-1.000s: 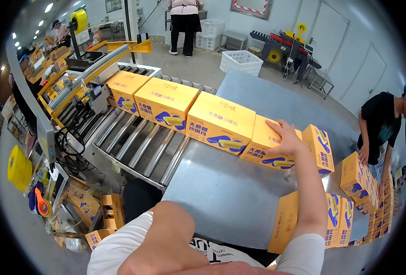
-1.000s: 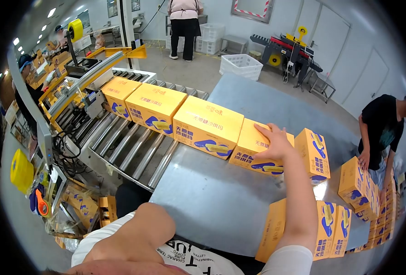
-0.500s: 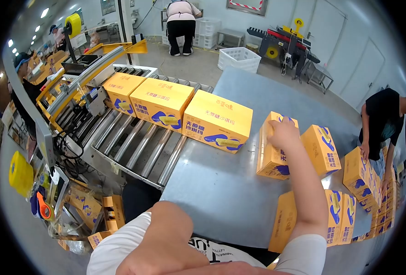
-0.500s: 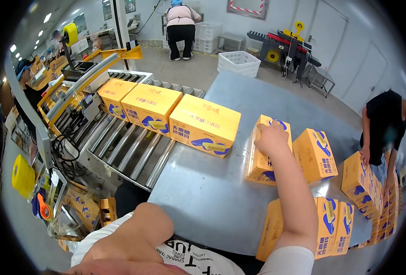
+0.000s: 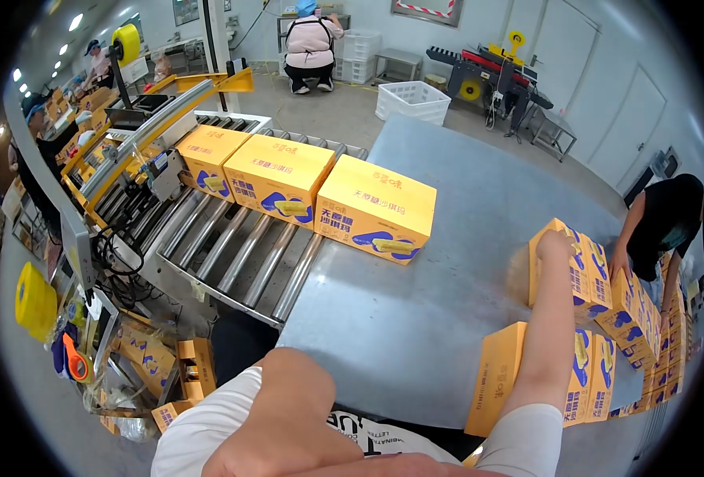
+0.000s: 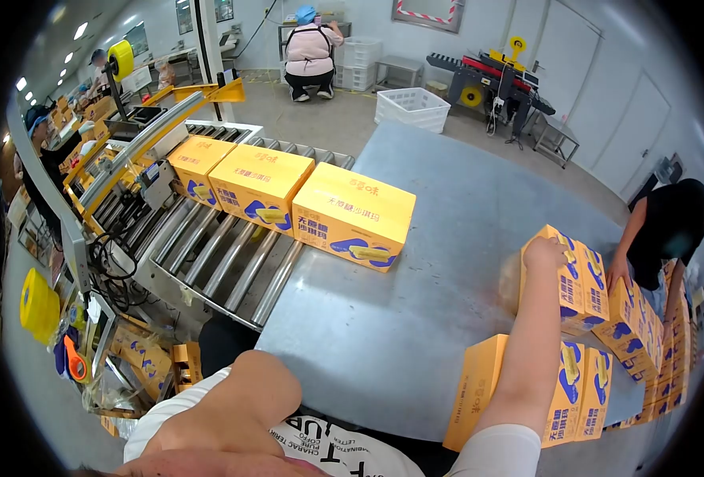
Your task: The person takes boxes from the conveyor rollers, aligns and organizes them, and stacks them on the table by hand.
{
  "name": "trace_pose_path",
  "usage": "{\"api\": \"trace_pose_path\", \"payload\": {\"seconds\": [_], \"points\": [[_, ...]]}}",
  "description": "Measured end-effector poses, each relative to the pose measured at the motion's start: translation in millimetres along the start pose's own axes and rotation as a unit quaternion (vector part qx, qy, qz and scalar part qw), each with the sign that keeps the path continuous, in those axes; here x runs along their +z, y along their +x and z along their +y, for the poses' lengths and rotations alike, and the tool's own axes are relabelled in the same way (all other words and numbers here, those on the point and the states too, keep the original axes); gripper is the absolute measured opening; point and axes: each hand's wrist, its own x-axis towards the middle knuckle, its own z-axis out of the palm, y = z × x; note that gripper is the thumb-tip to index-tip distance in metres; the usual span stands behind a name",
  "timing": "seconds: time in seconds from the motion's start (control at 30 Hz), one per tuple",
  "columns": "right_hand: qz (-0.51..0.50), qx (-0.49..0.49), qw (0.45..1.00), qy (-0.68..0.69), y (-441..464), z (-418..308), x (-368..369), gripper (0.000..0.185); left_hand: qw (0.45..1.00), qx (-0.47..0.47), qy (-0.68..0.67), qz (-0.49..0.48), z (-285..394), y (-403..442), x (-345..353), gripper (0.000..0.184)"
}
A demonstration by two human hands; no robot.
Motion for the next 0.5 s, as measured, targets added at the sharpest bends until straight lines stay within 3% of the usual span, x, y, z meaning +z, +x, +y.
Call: {"api": "trace_pose_path", "payload": {"seconds": [0.13,0.23,0.33,0.43,0.5], "points": [[0.027,-0.061,0.989,0.131,8.4,1.1,1.1,0.043,1.0,-0.003,-0.001,-0.016,1.8,5.3,-5.5,0.032],[0.099,-0.097,0.978,0.155,5.1,-0.2,-0.1,0.038,1.0,-0.009,-0.005,-0.004,1.9,2.7,-1.4,0.032],[0.147,-0.187,0.943,0.232,30.2,-3.0,17.5,0.042,1.0,-0.006,-0.007,-0.004,1.4,1.9,-1.5,0.032],[0.138,-0.324,0.871,0.342,36.4,-17.1,22.6,0.048,1.0,0.004,0.008,0.007,0.3,-0.4,1.5,0.034],[0.065,-0.368,0.84,0.392,17.8,-26.0,11.5,0.048,1.0,0.011,0.011,0.014,-0.7,-1.9,3.1,0.035]]}}
